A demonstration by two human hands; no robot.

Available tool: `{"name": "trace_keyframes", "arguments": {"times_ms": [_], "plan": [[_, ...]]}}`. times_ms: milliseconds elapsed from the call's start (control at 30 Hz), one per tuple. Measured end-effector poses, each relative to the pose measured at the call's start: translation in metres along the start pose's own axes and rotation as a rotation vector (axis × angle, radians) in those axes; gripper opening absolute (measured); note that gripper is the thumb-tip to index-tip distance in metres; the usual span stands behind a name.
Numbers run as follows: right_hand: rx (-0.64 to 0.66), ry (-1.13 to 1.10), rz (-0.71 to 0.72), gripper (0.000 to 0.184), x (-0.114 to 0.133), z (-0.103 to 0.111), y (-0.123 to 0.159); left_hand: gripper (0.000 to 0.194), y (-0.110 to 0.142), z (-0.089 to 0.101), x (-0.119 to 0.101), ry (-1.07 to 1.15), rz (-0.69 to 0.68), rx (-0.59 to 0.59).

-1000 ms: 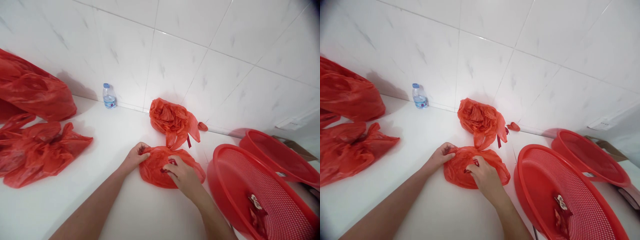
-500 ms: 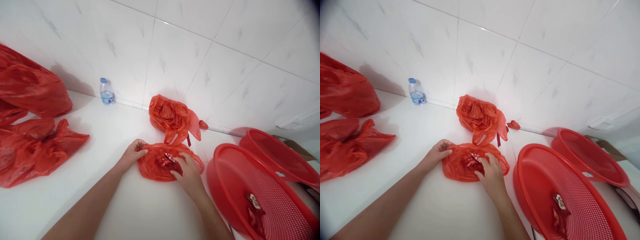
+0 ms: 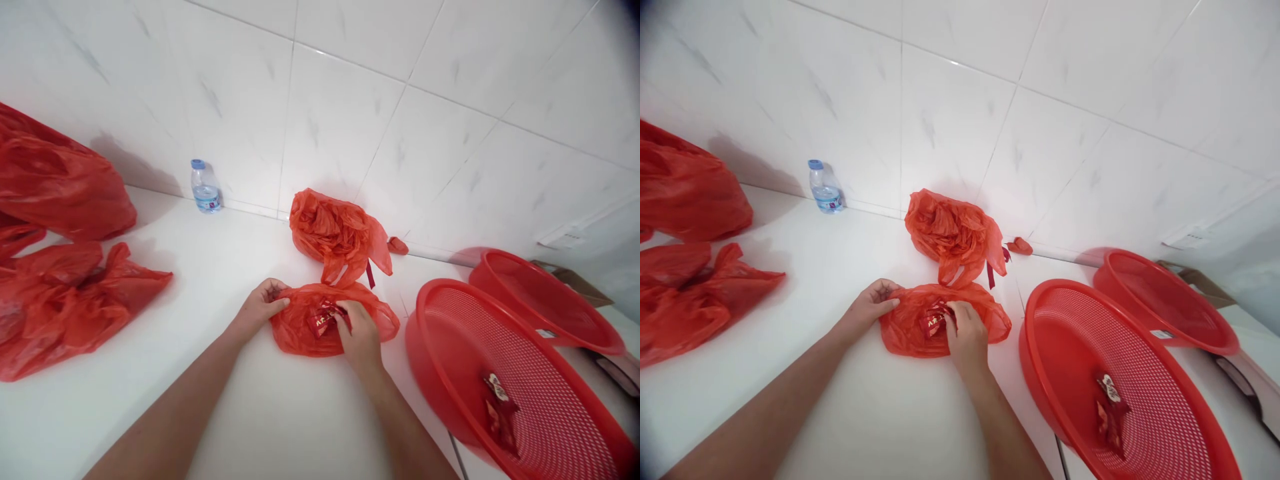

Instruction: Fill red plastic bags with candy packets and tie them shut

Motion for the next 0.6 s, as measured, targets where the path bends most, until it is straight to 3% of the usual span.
{"name": "trace_keyframes", "arguments": {"times_ms": [133,267,367,433,533,600], "plan": [[0.172,0.150,0.053,0.044,-0.001,-0.019,0.007,0.027,0.000,0.000,0.001,0.009,-0.012,0.008],[0.191,0.165,0.047,0.054,0.011,0.006,0.026,0.029,0.000,0.000,0.001,0.009,-0.014,0.014],[0.123,0.207,0.078,0.044,0.024,0.054,0.045,0.030,-0.001,0.001,0.002,0.004,-0.009,0.010],[0.053,0.299,0.077,0.038,0.023,0.098,0.058,0.031,-0.002,0.001,0.003,0.006,-0.006,0.006],[-0.030,0.526,-0.007,0.040,0.000,0.168,0.076,0.034,-0.003,0.002,0.004,0.008,0.003,-0.008],[-0.014,0.623,-0.055,0.045,-0.027,0.203,0.084,0.035,-0.004,0.002,0.004,0.004,0.012,-0.016]]}}
Point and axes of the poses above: each hand's wrist, its own y-axis away from the middle knuckle, its own z-axis out of the back of the hand, x = y × z, the point moved 8 cm from there along -y, towards the middle knuckle, and after that the axes turned 15 degrees about z, right-handed, at the moved point
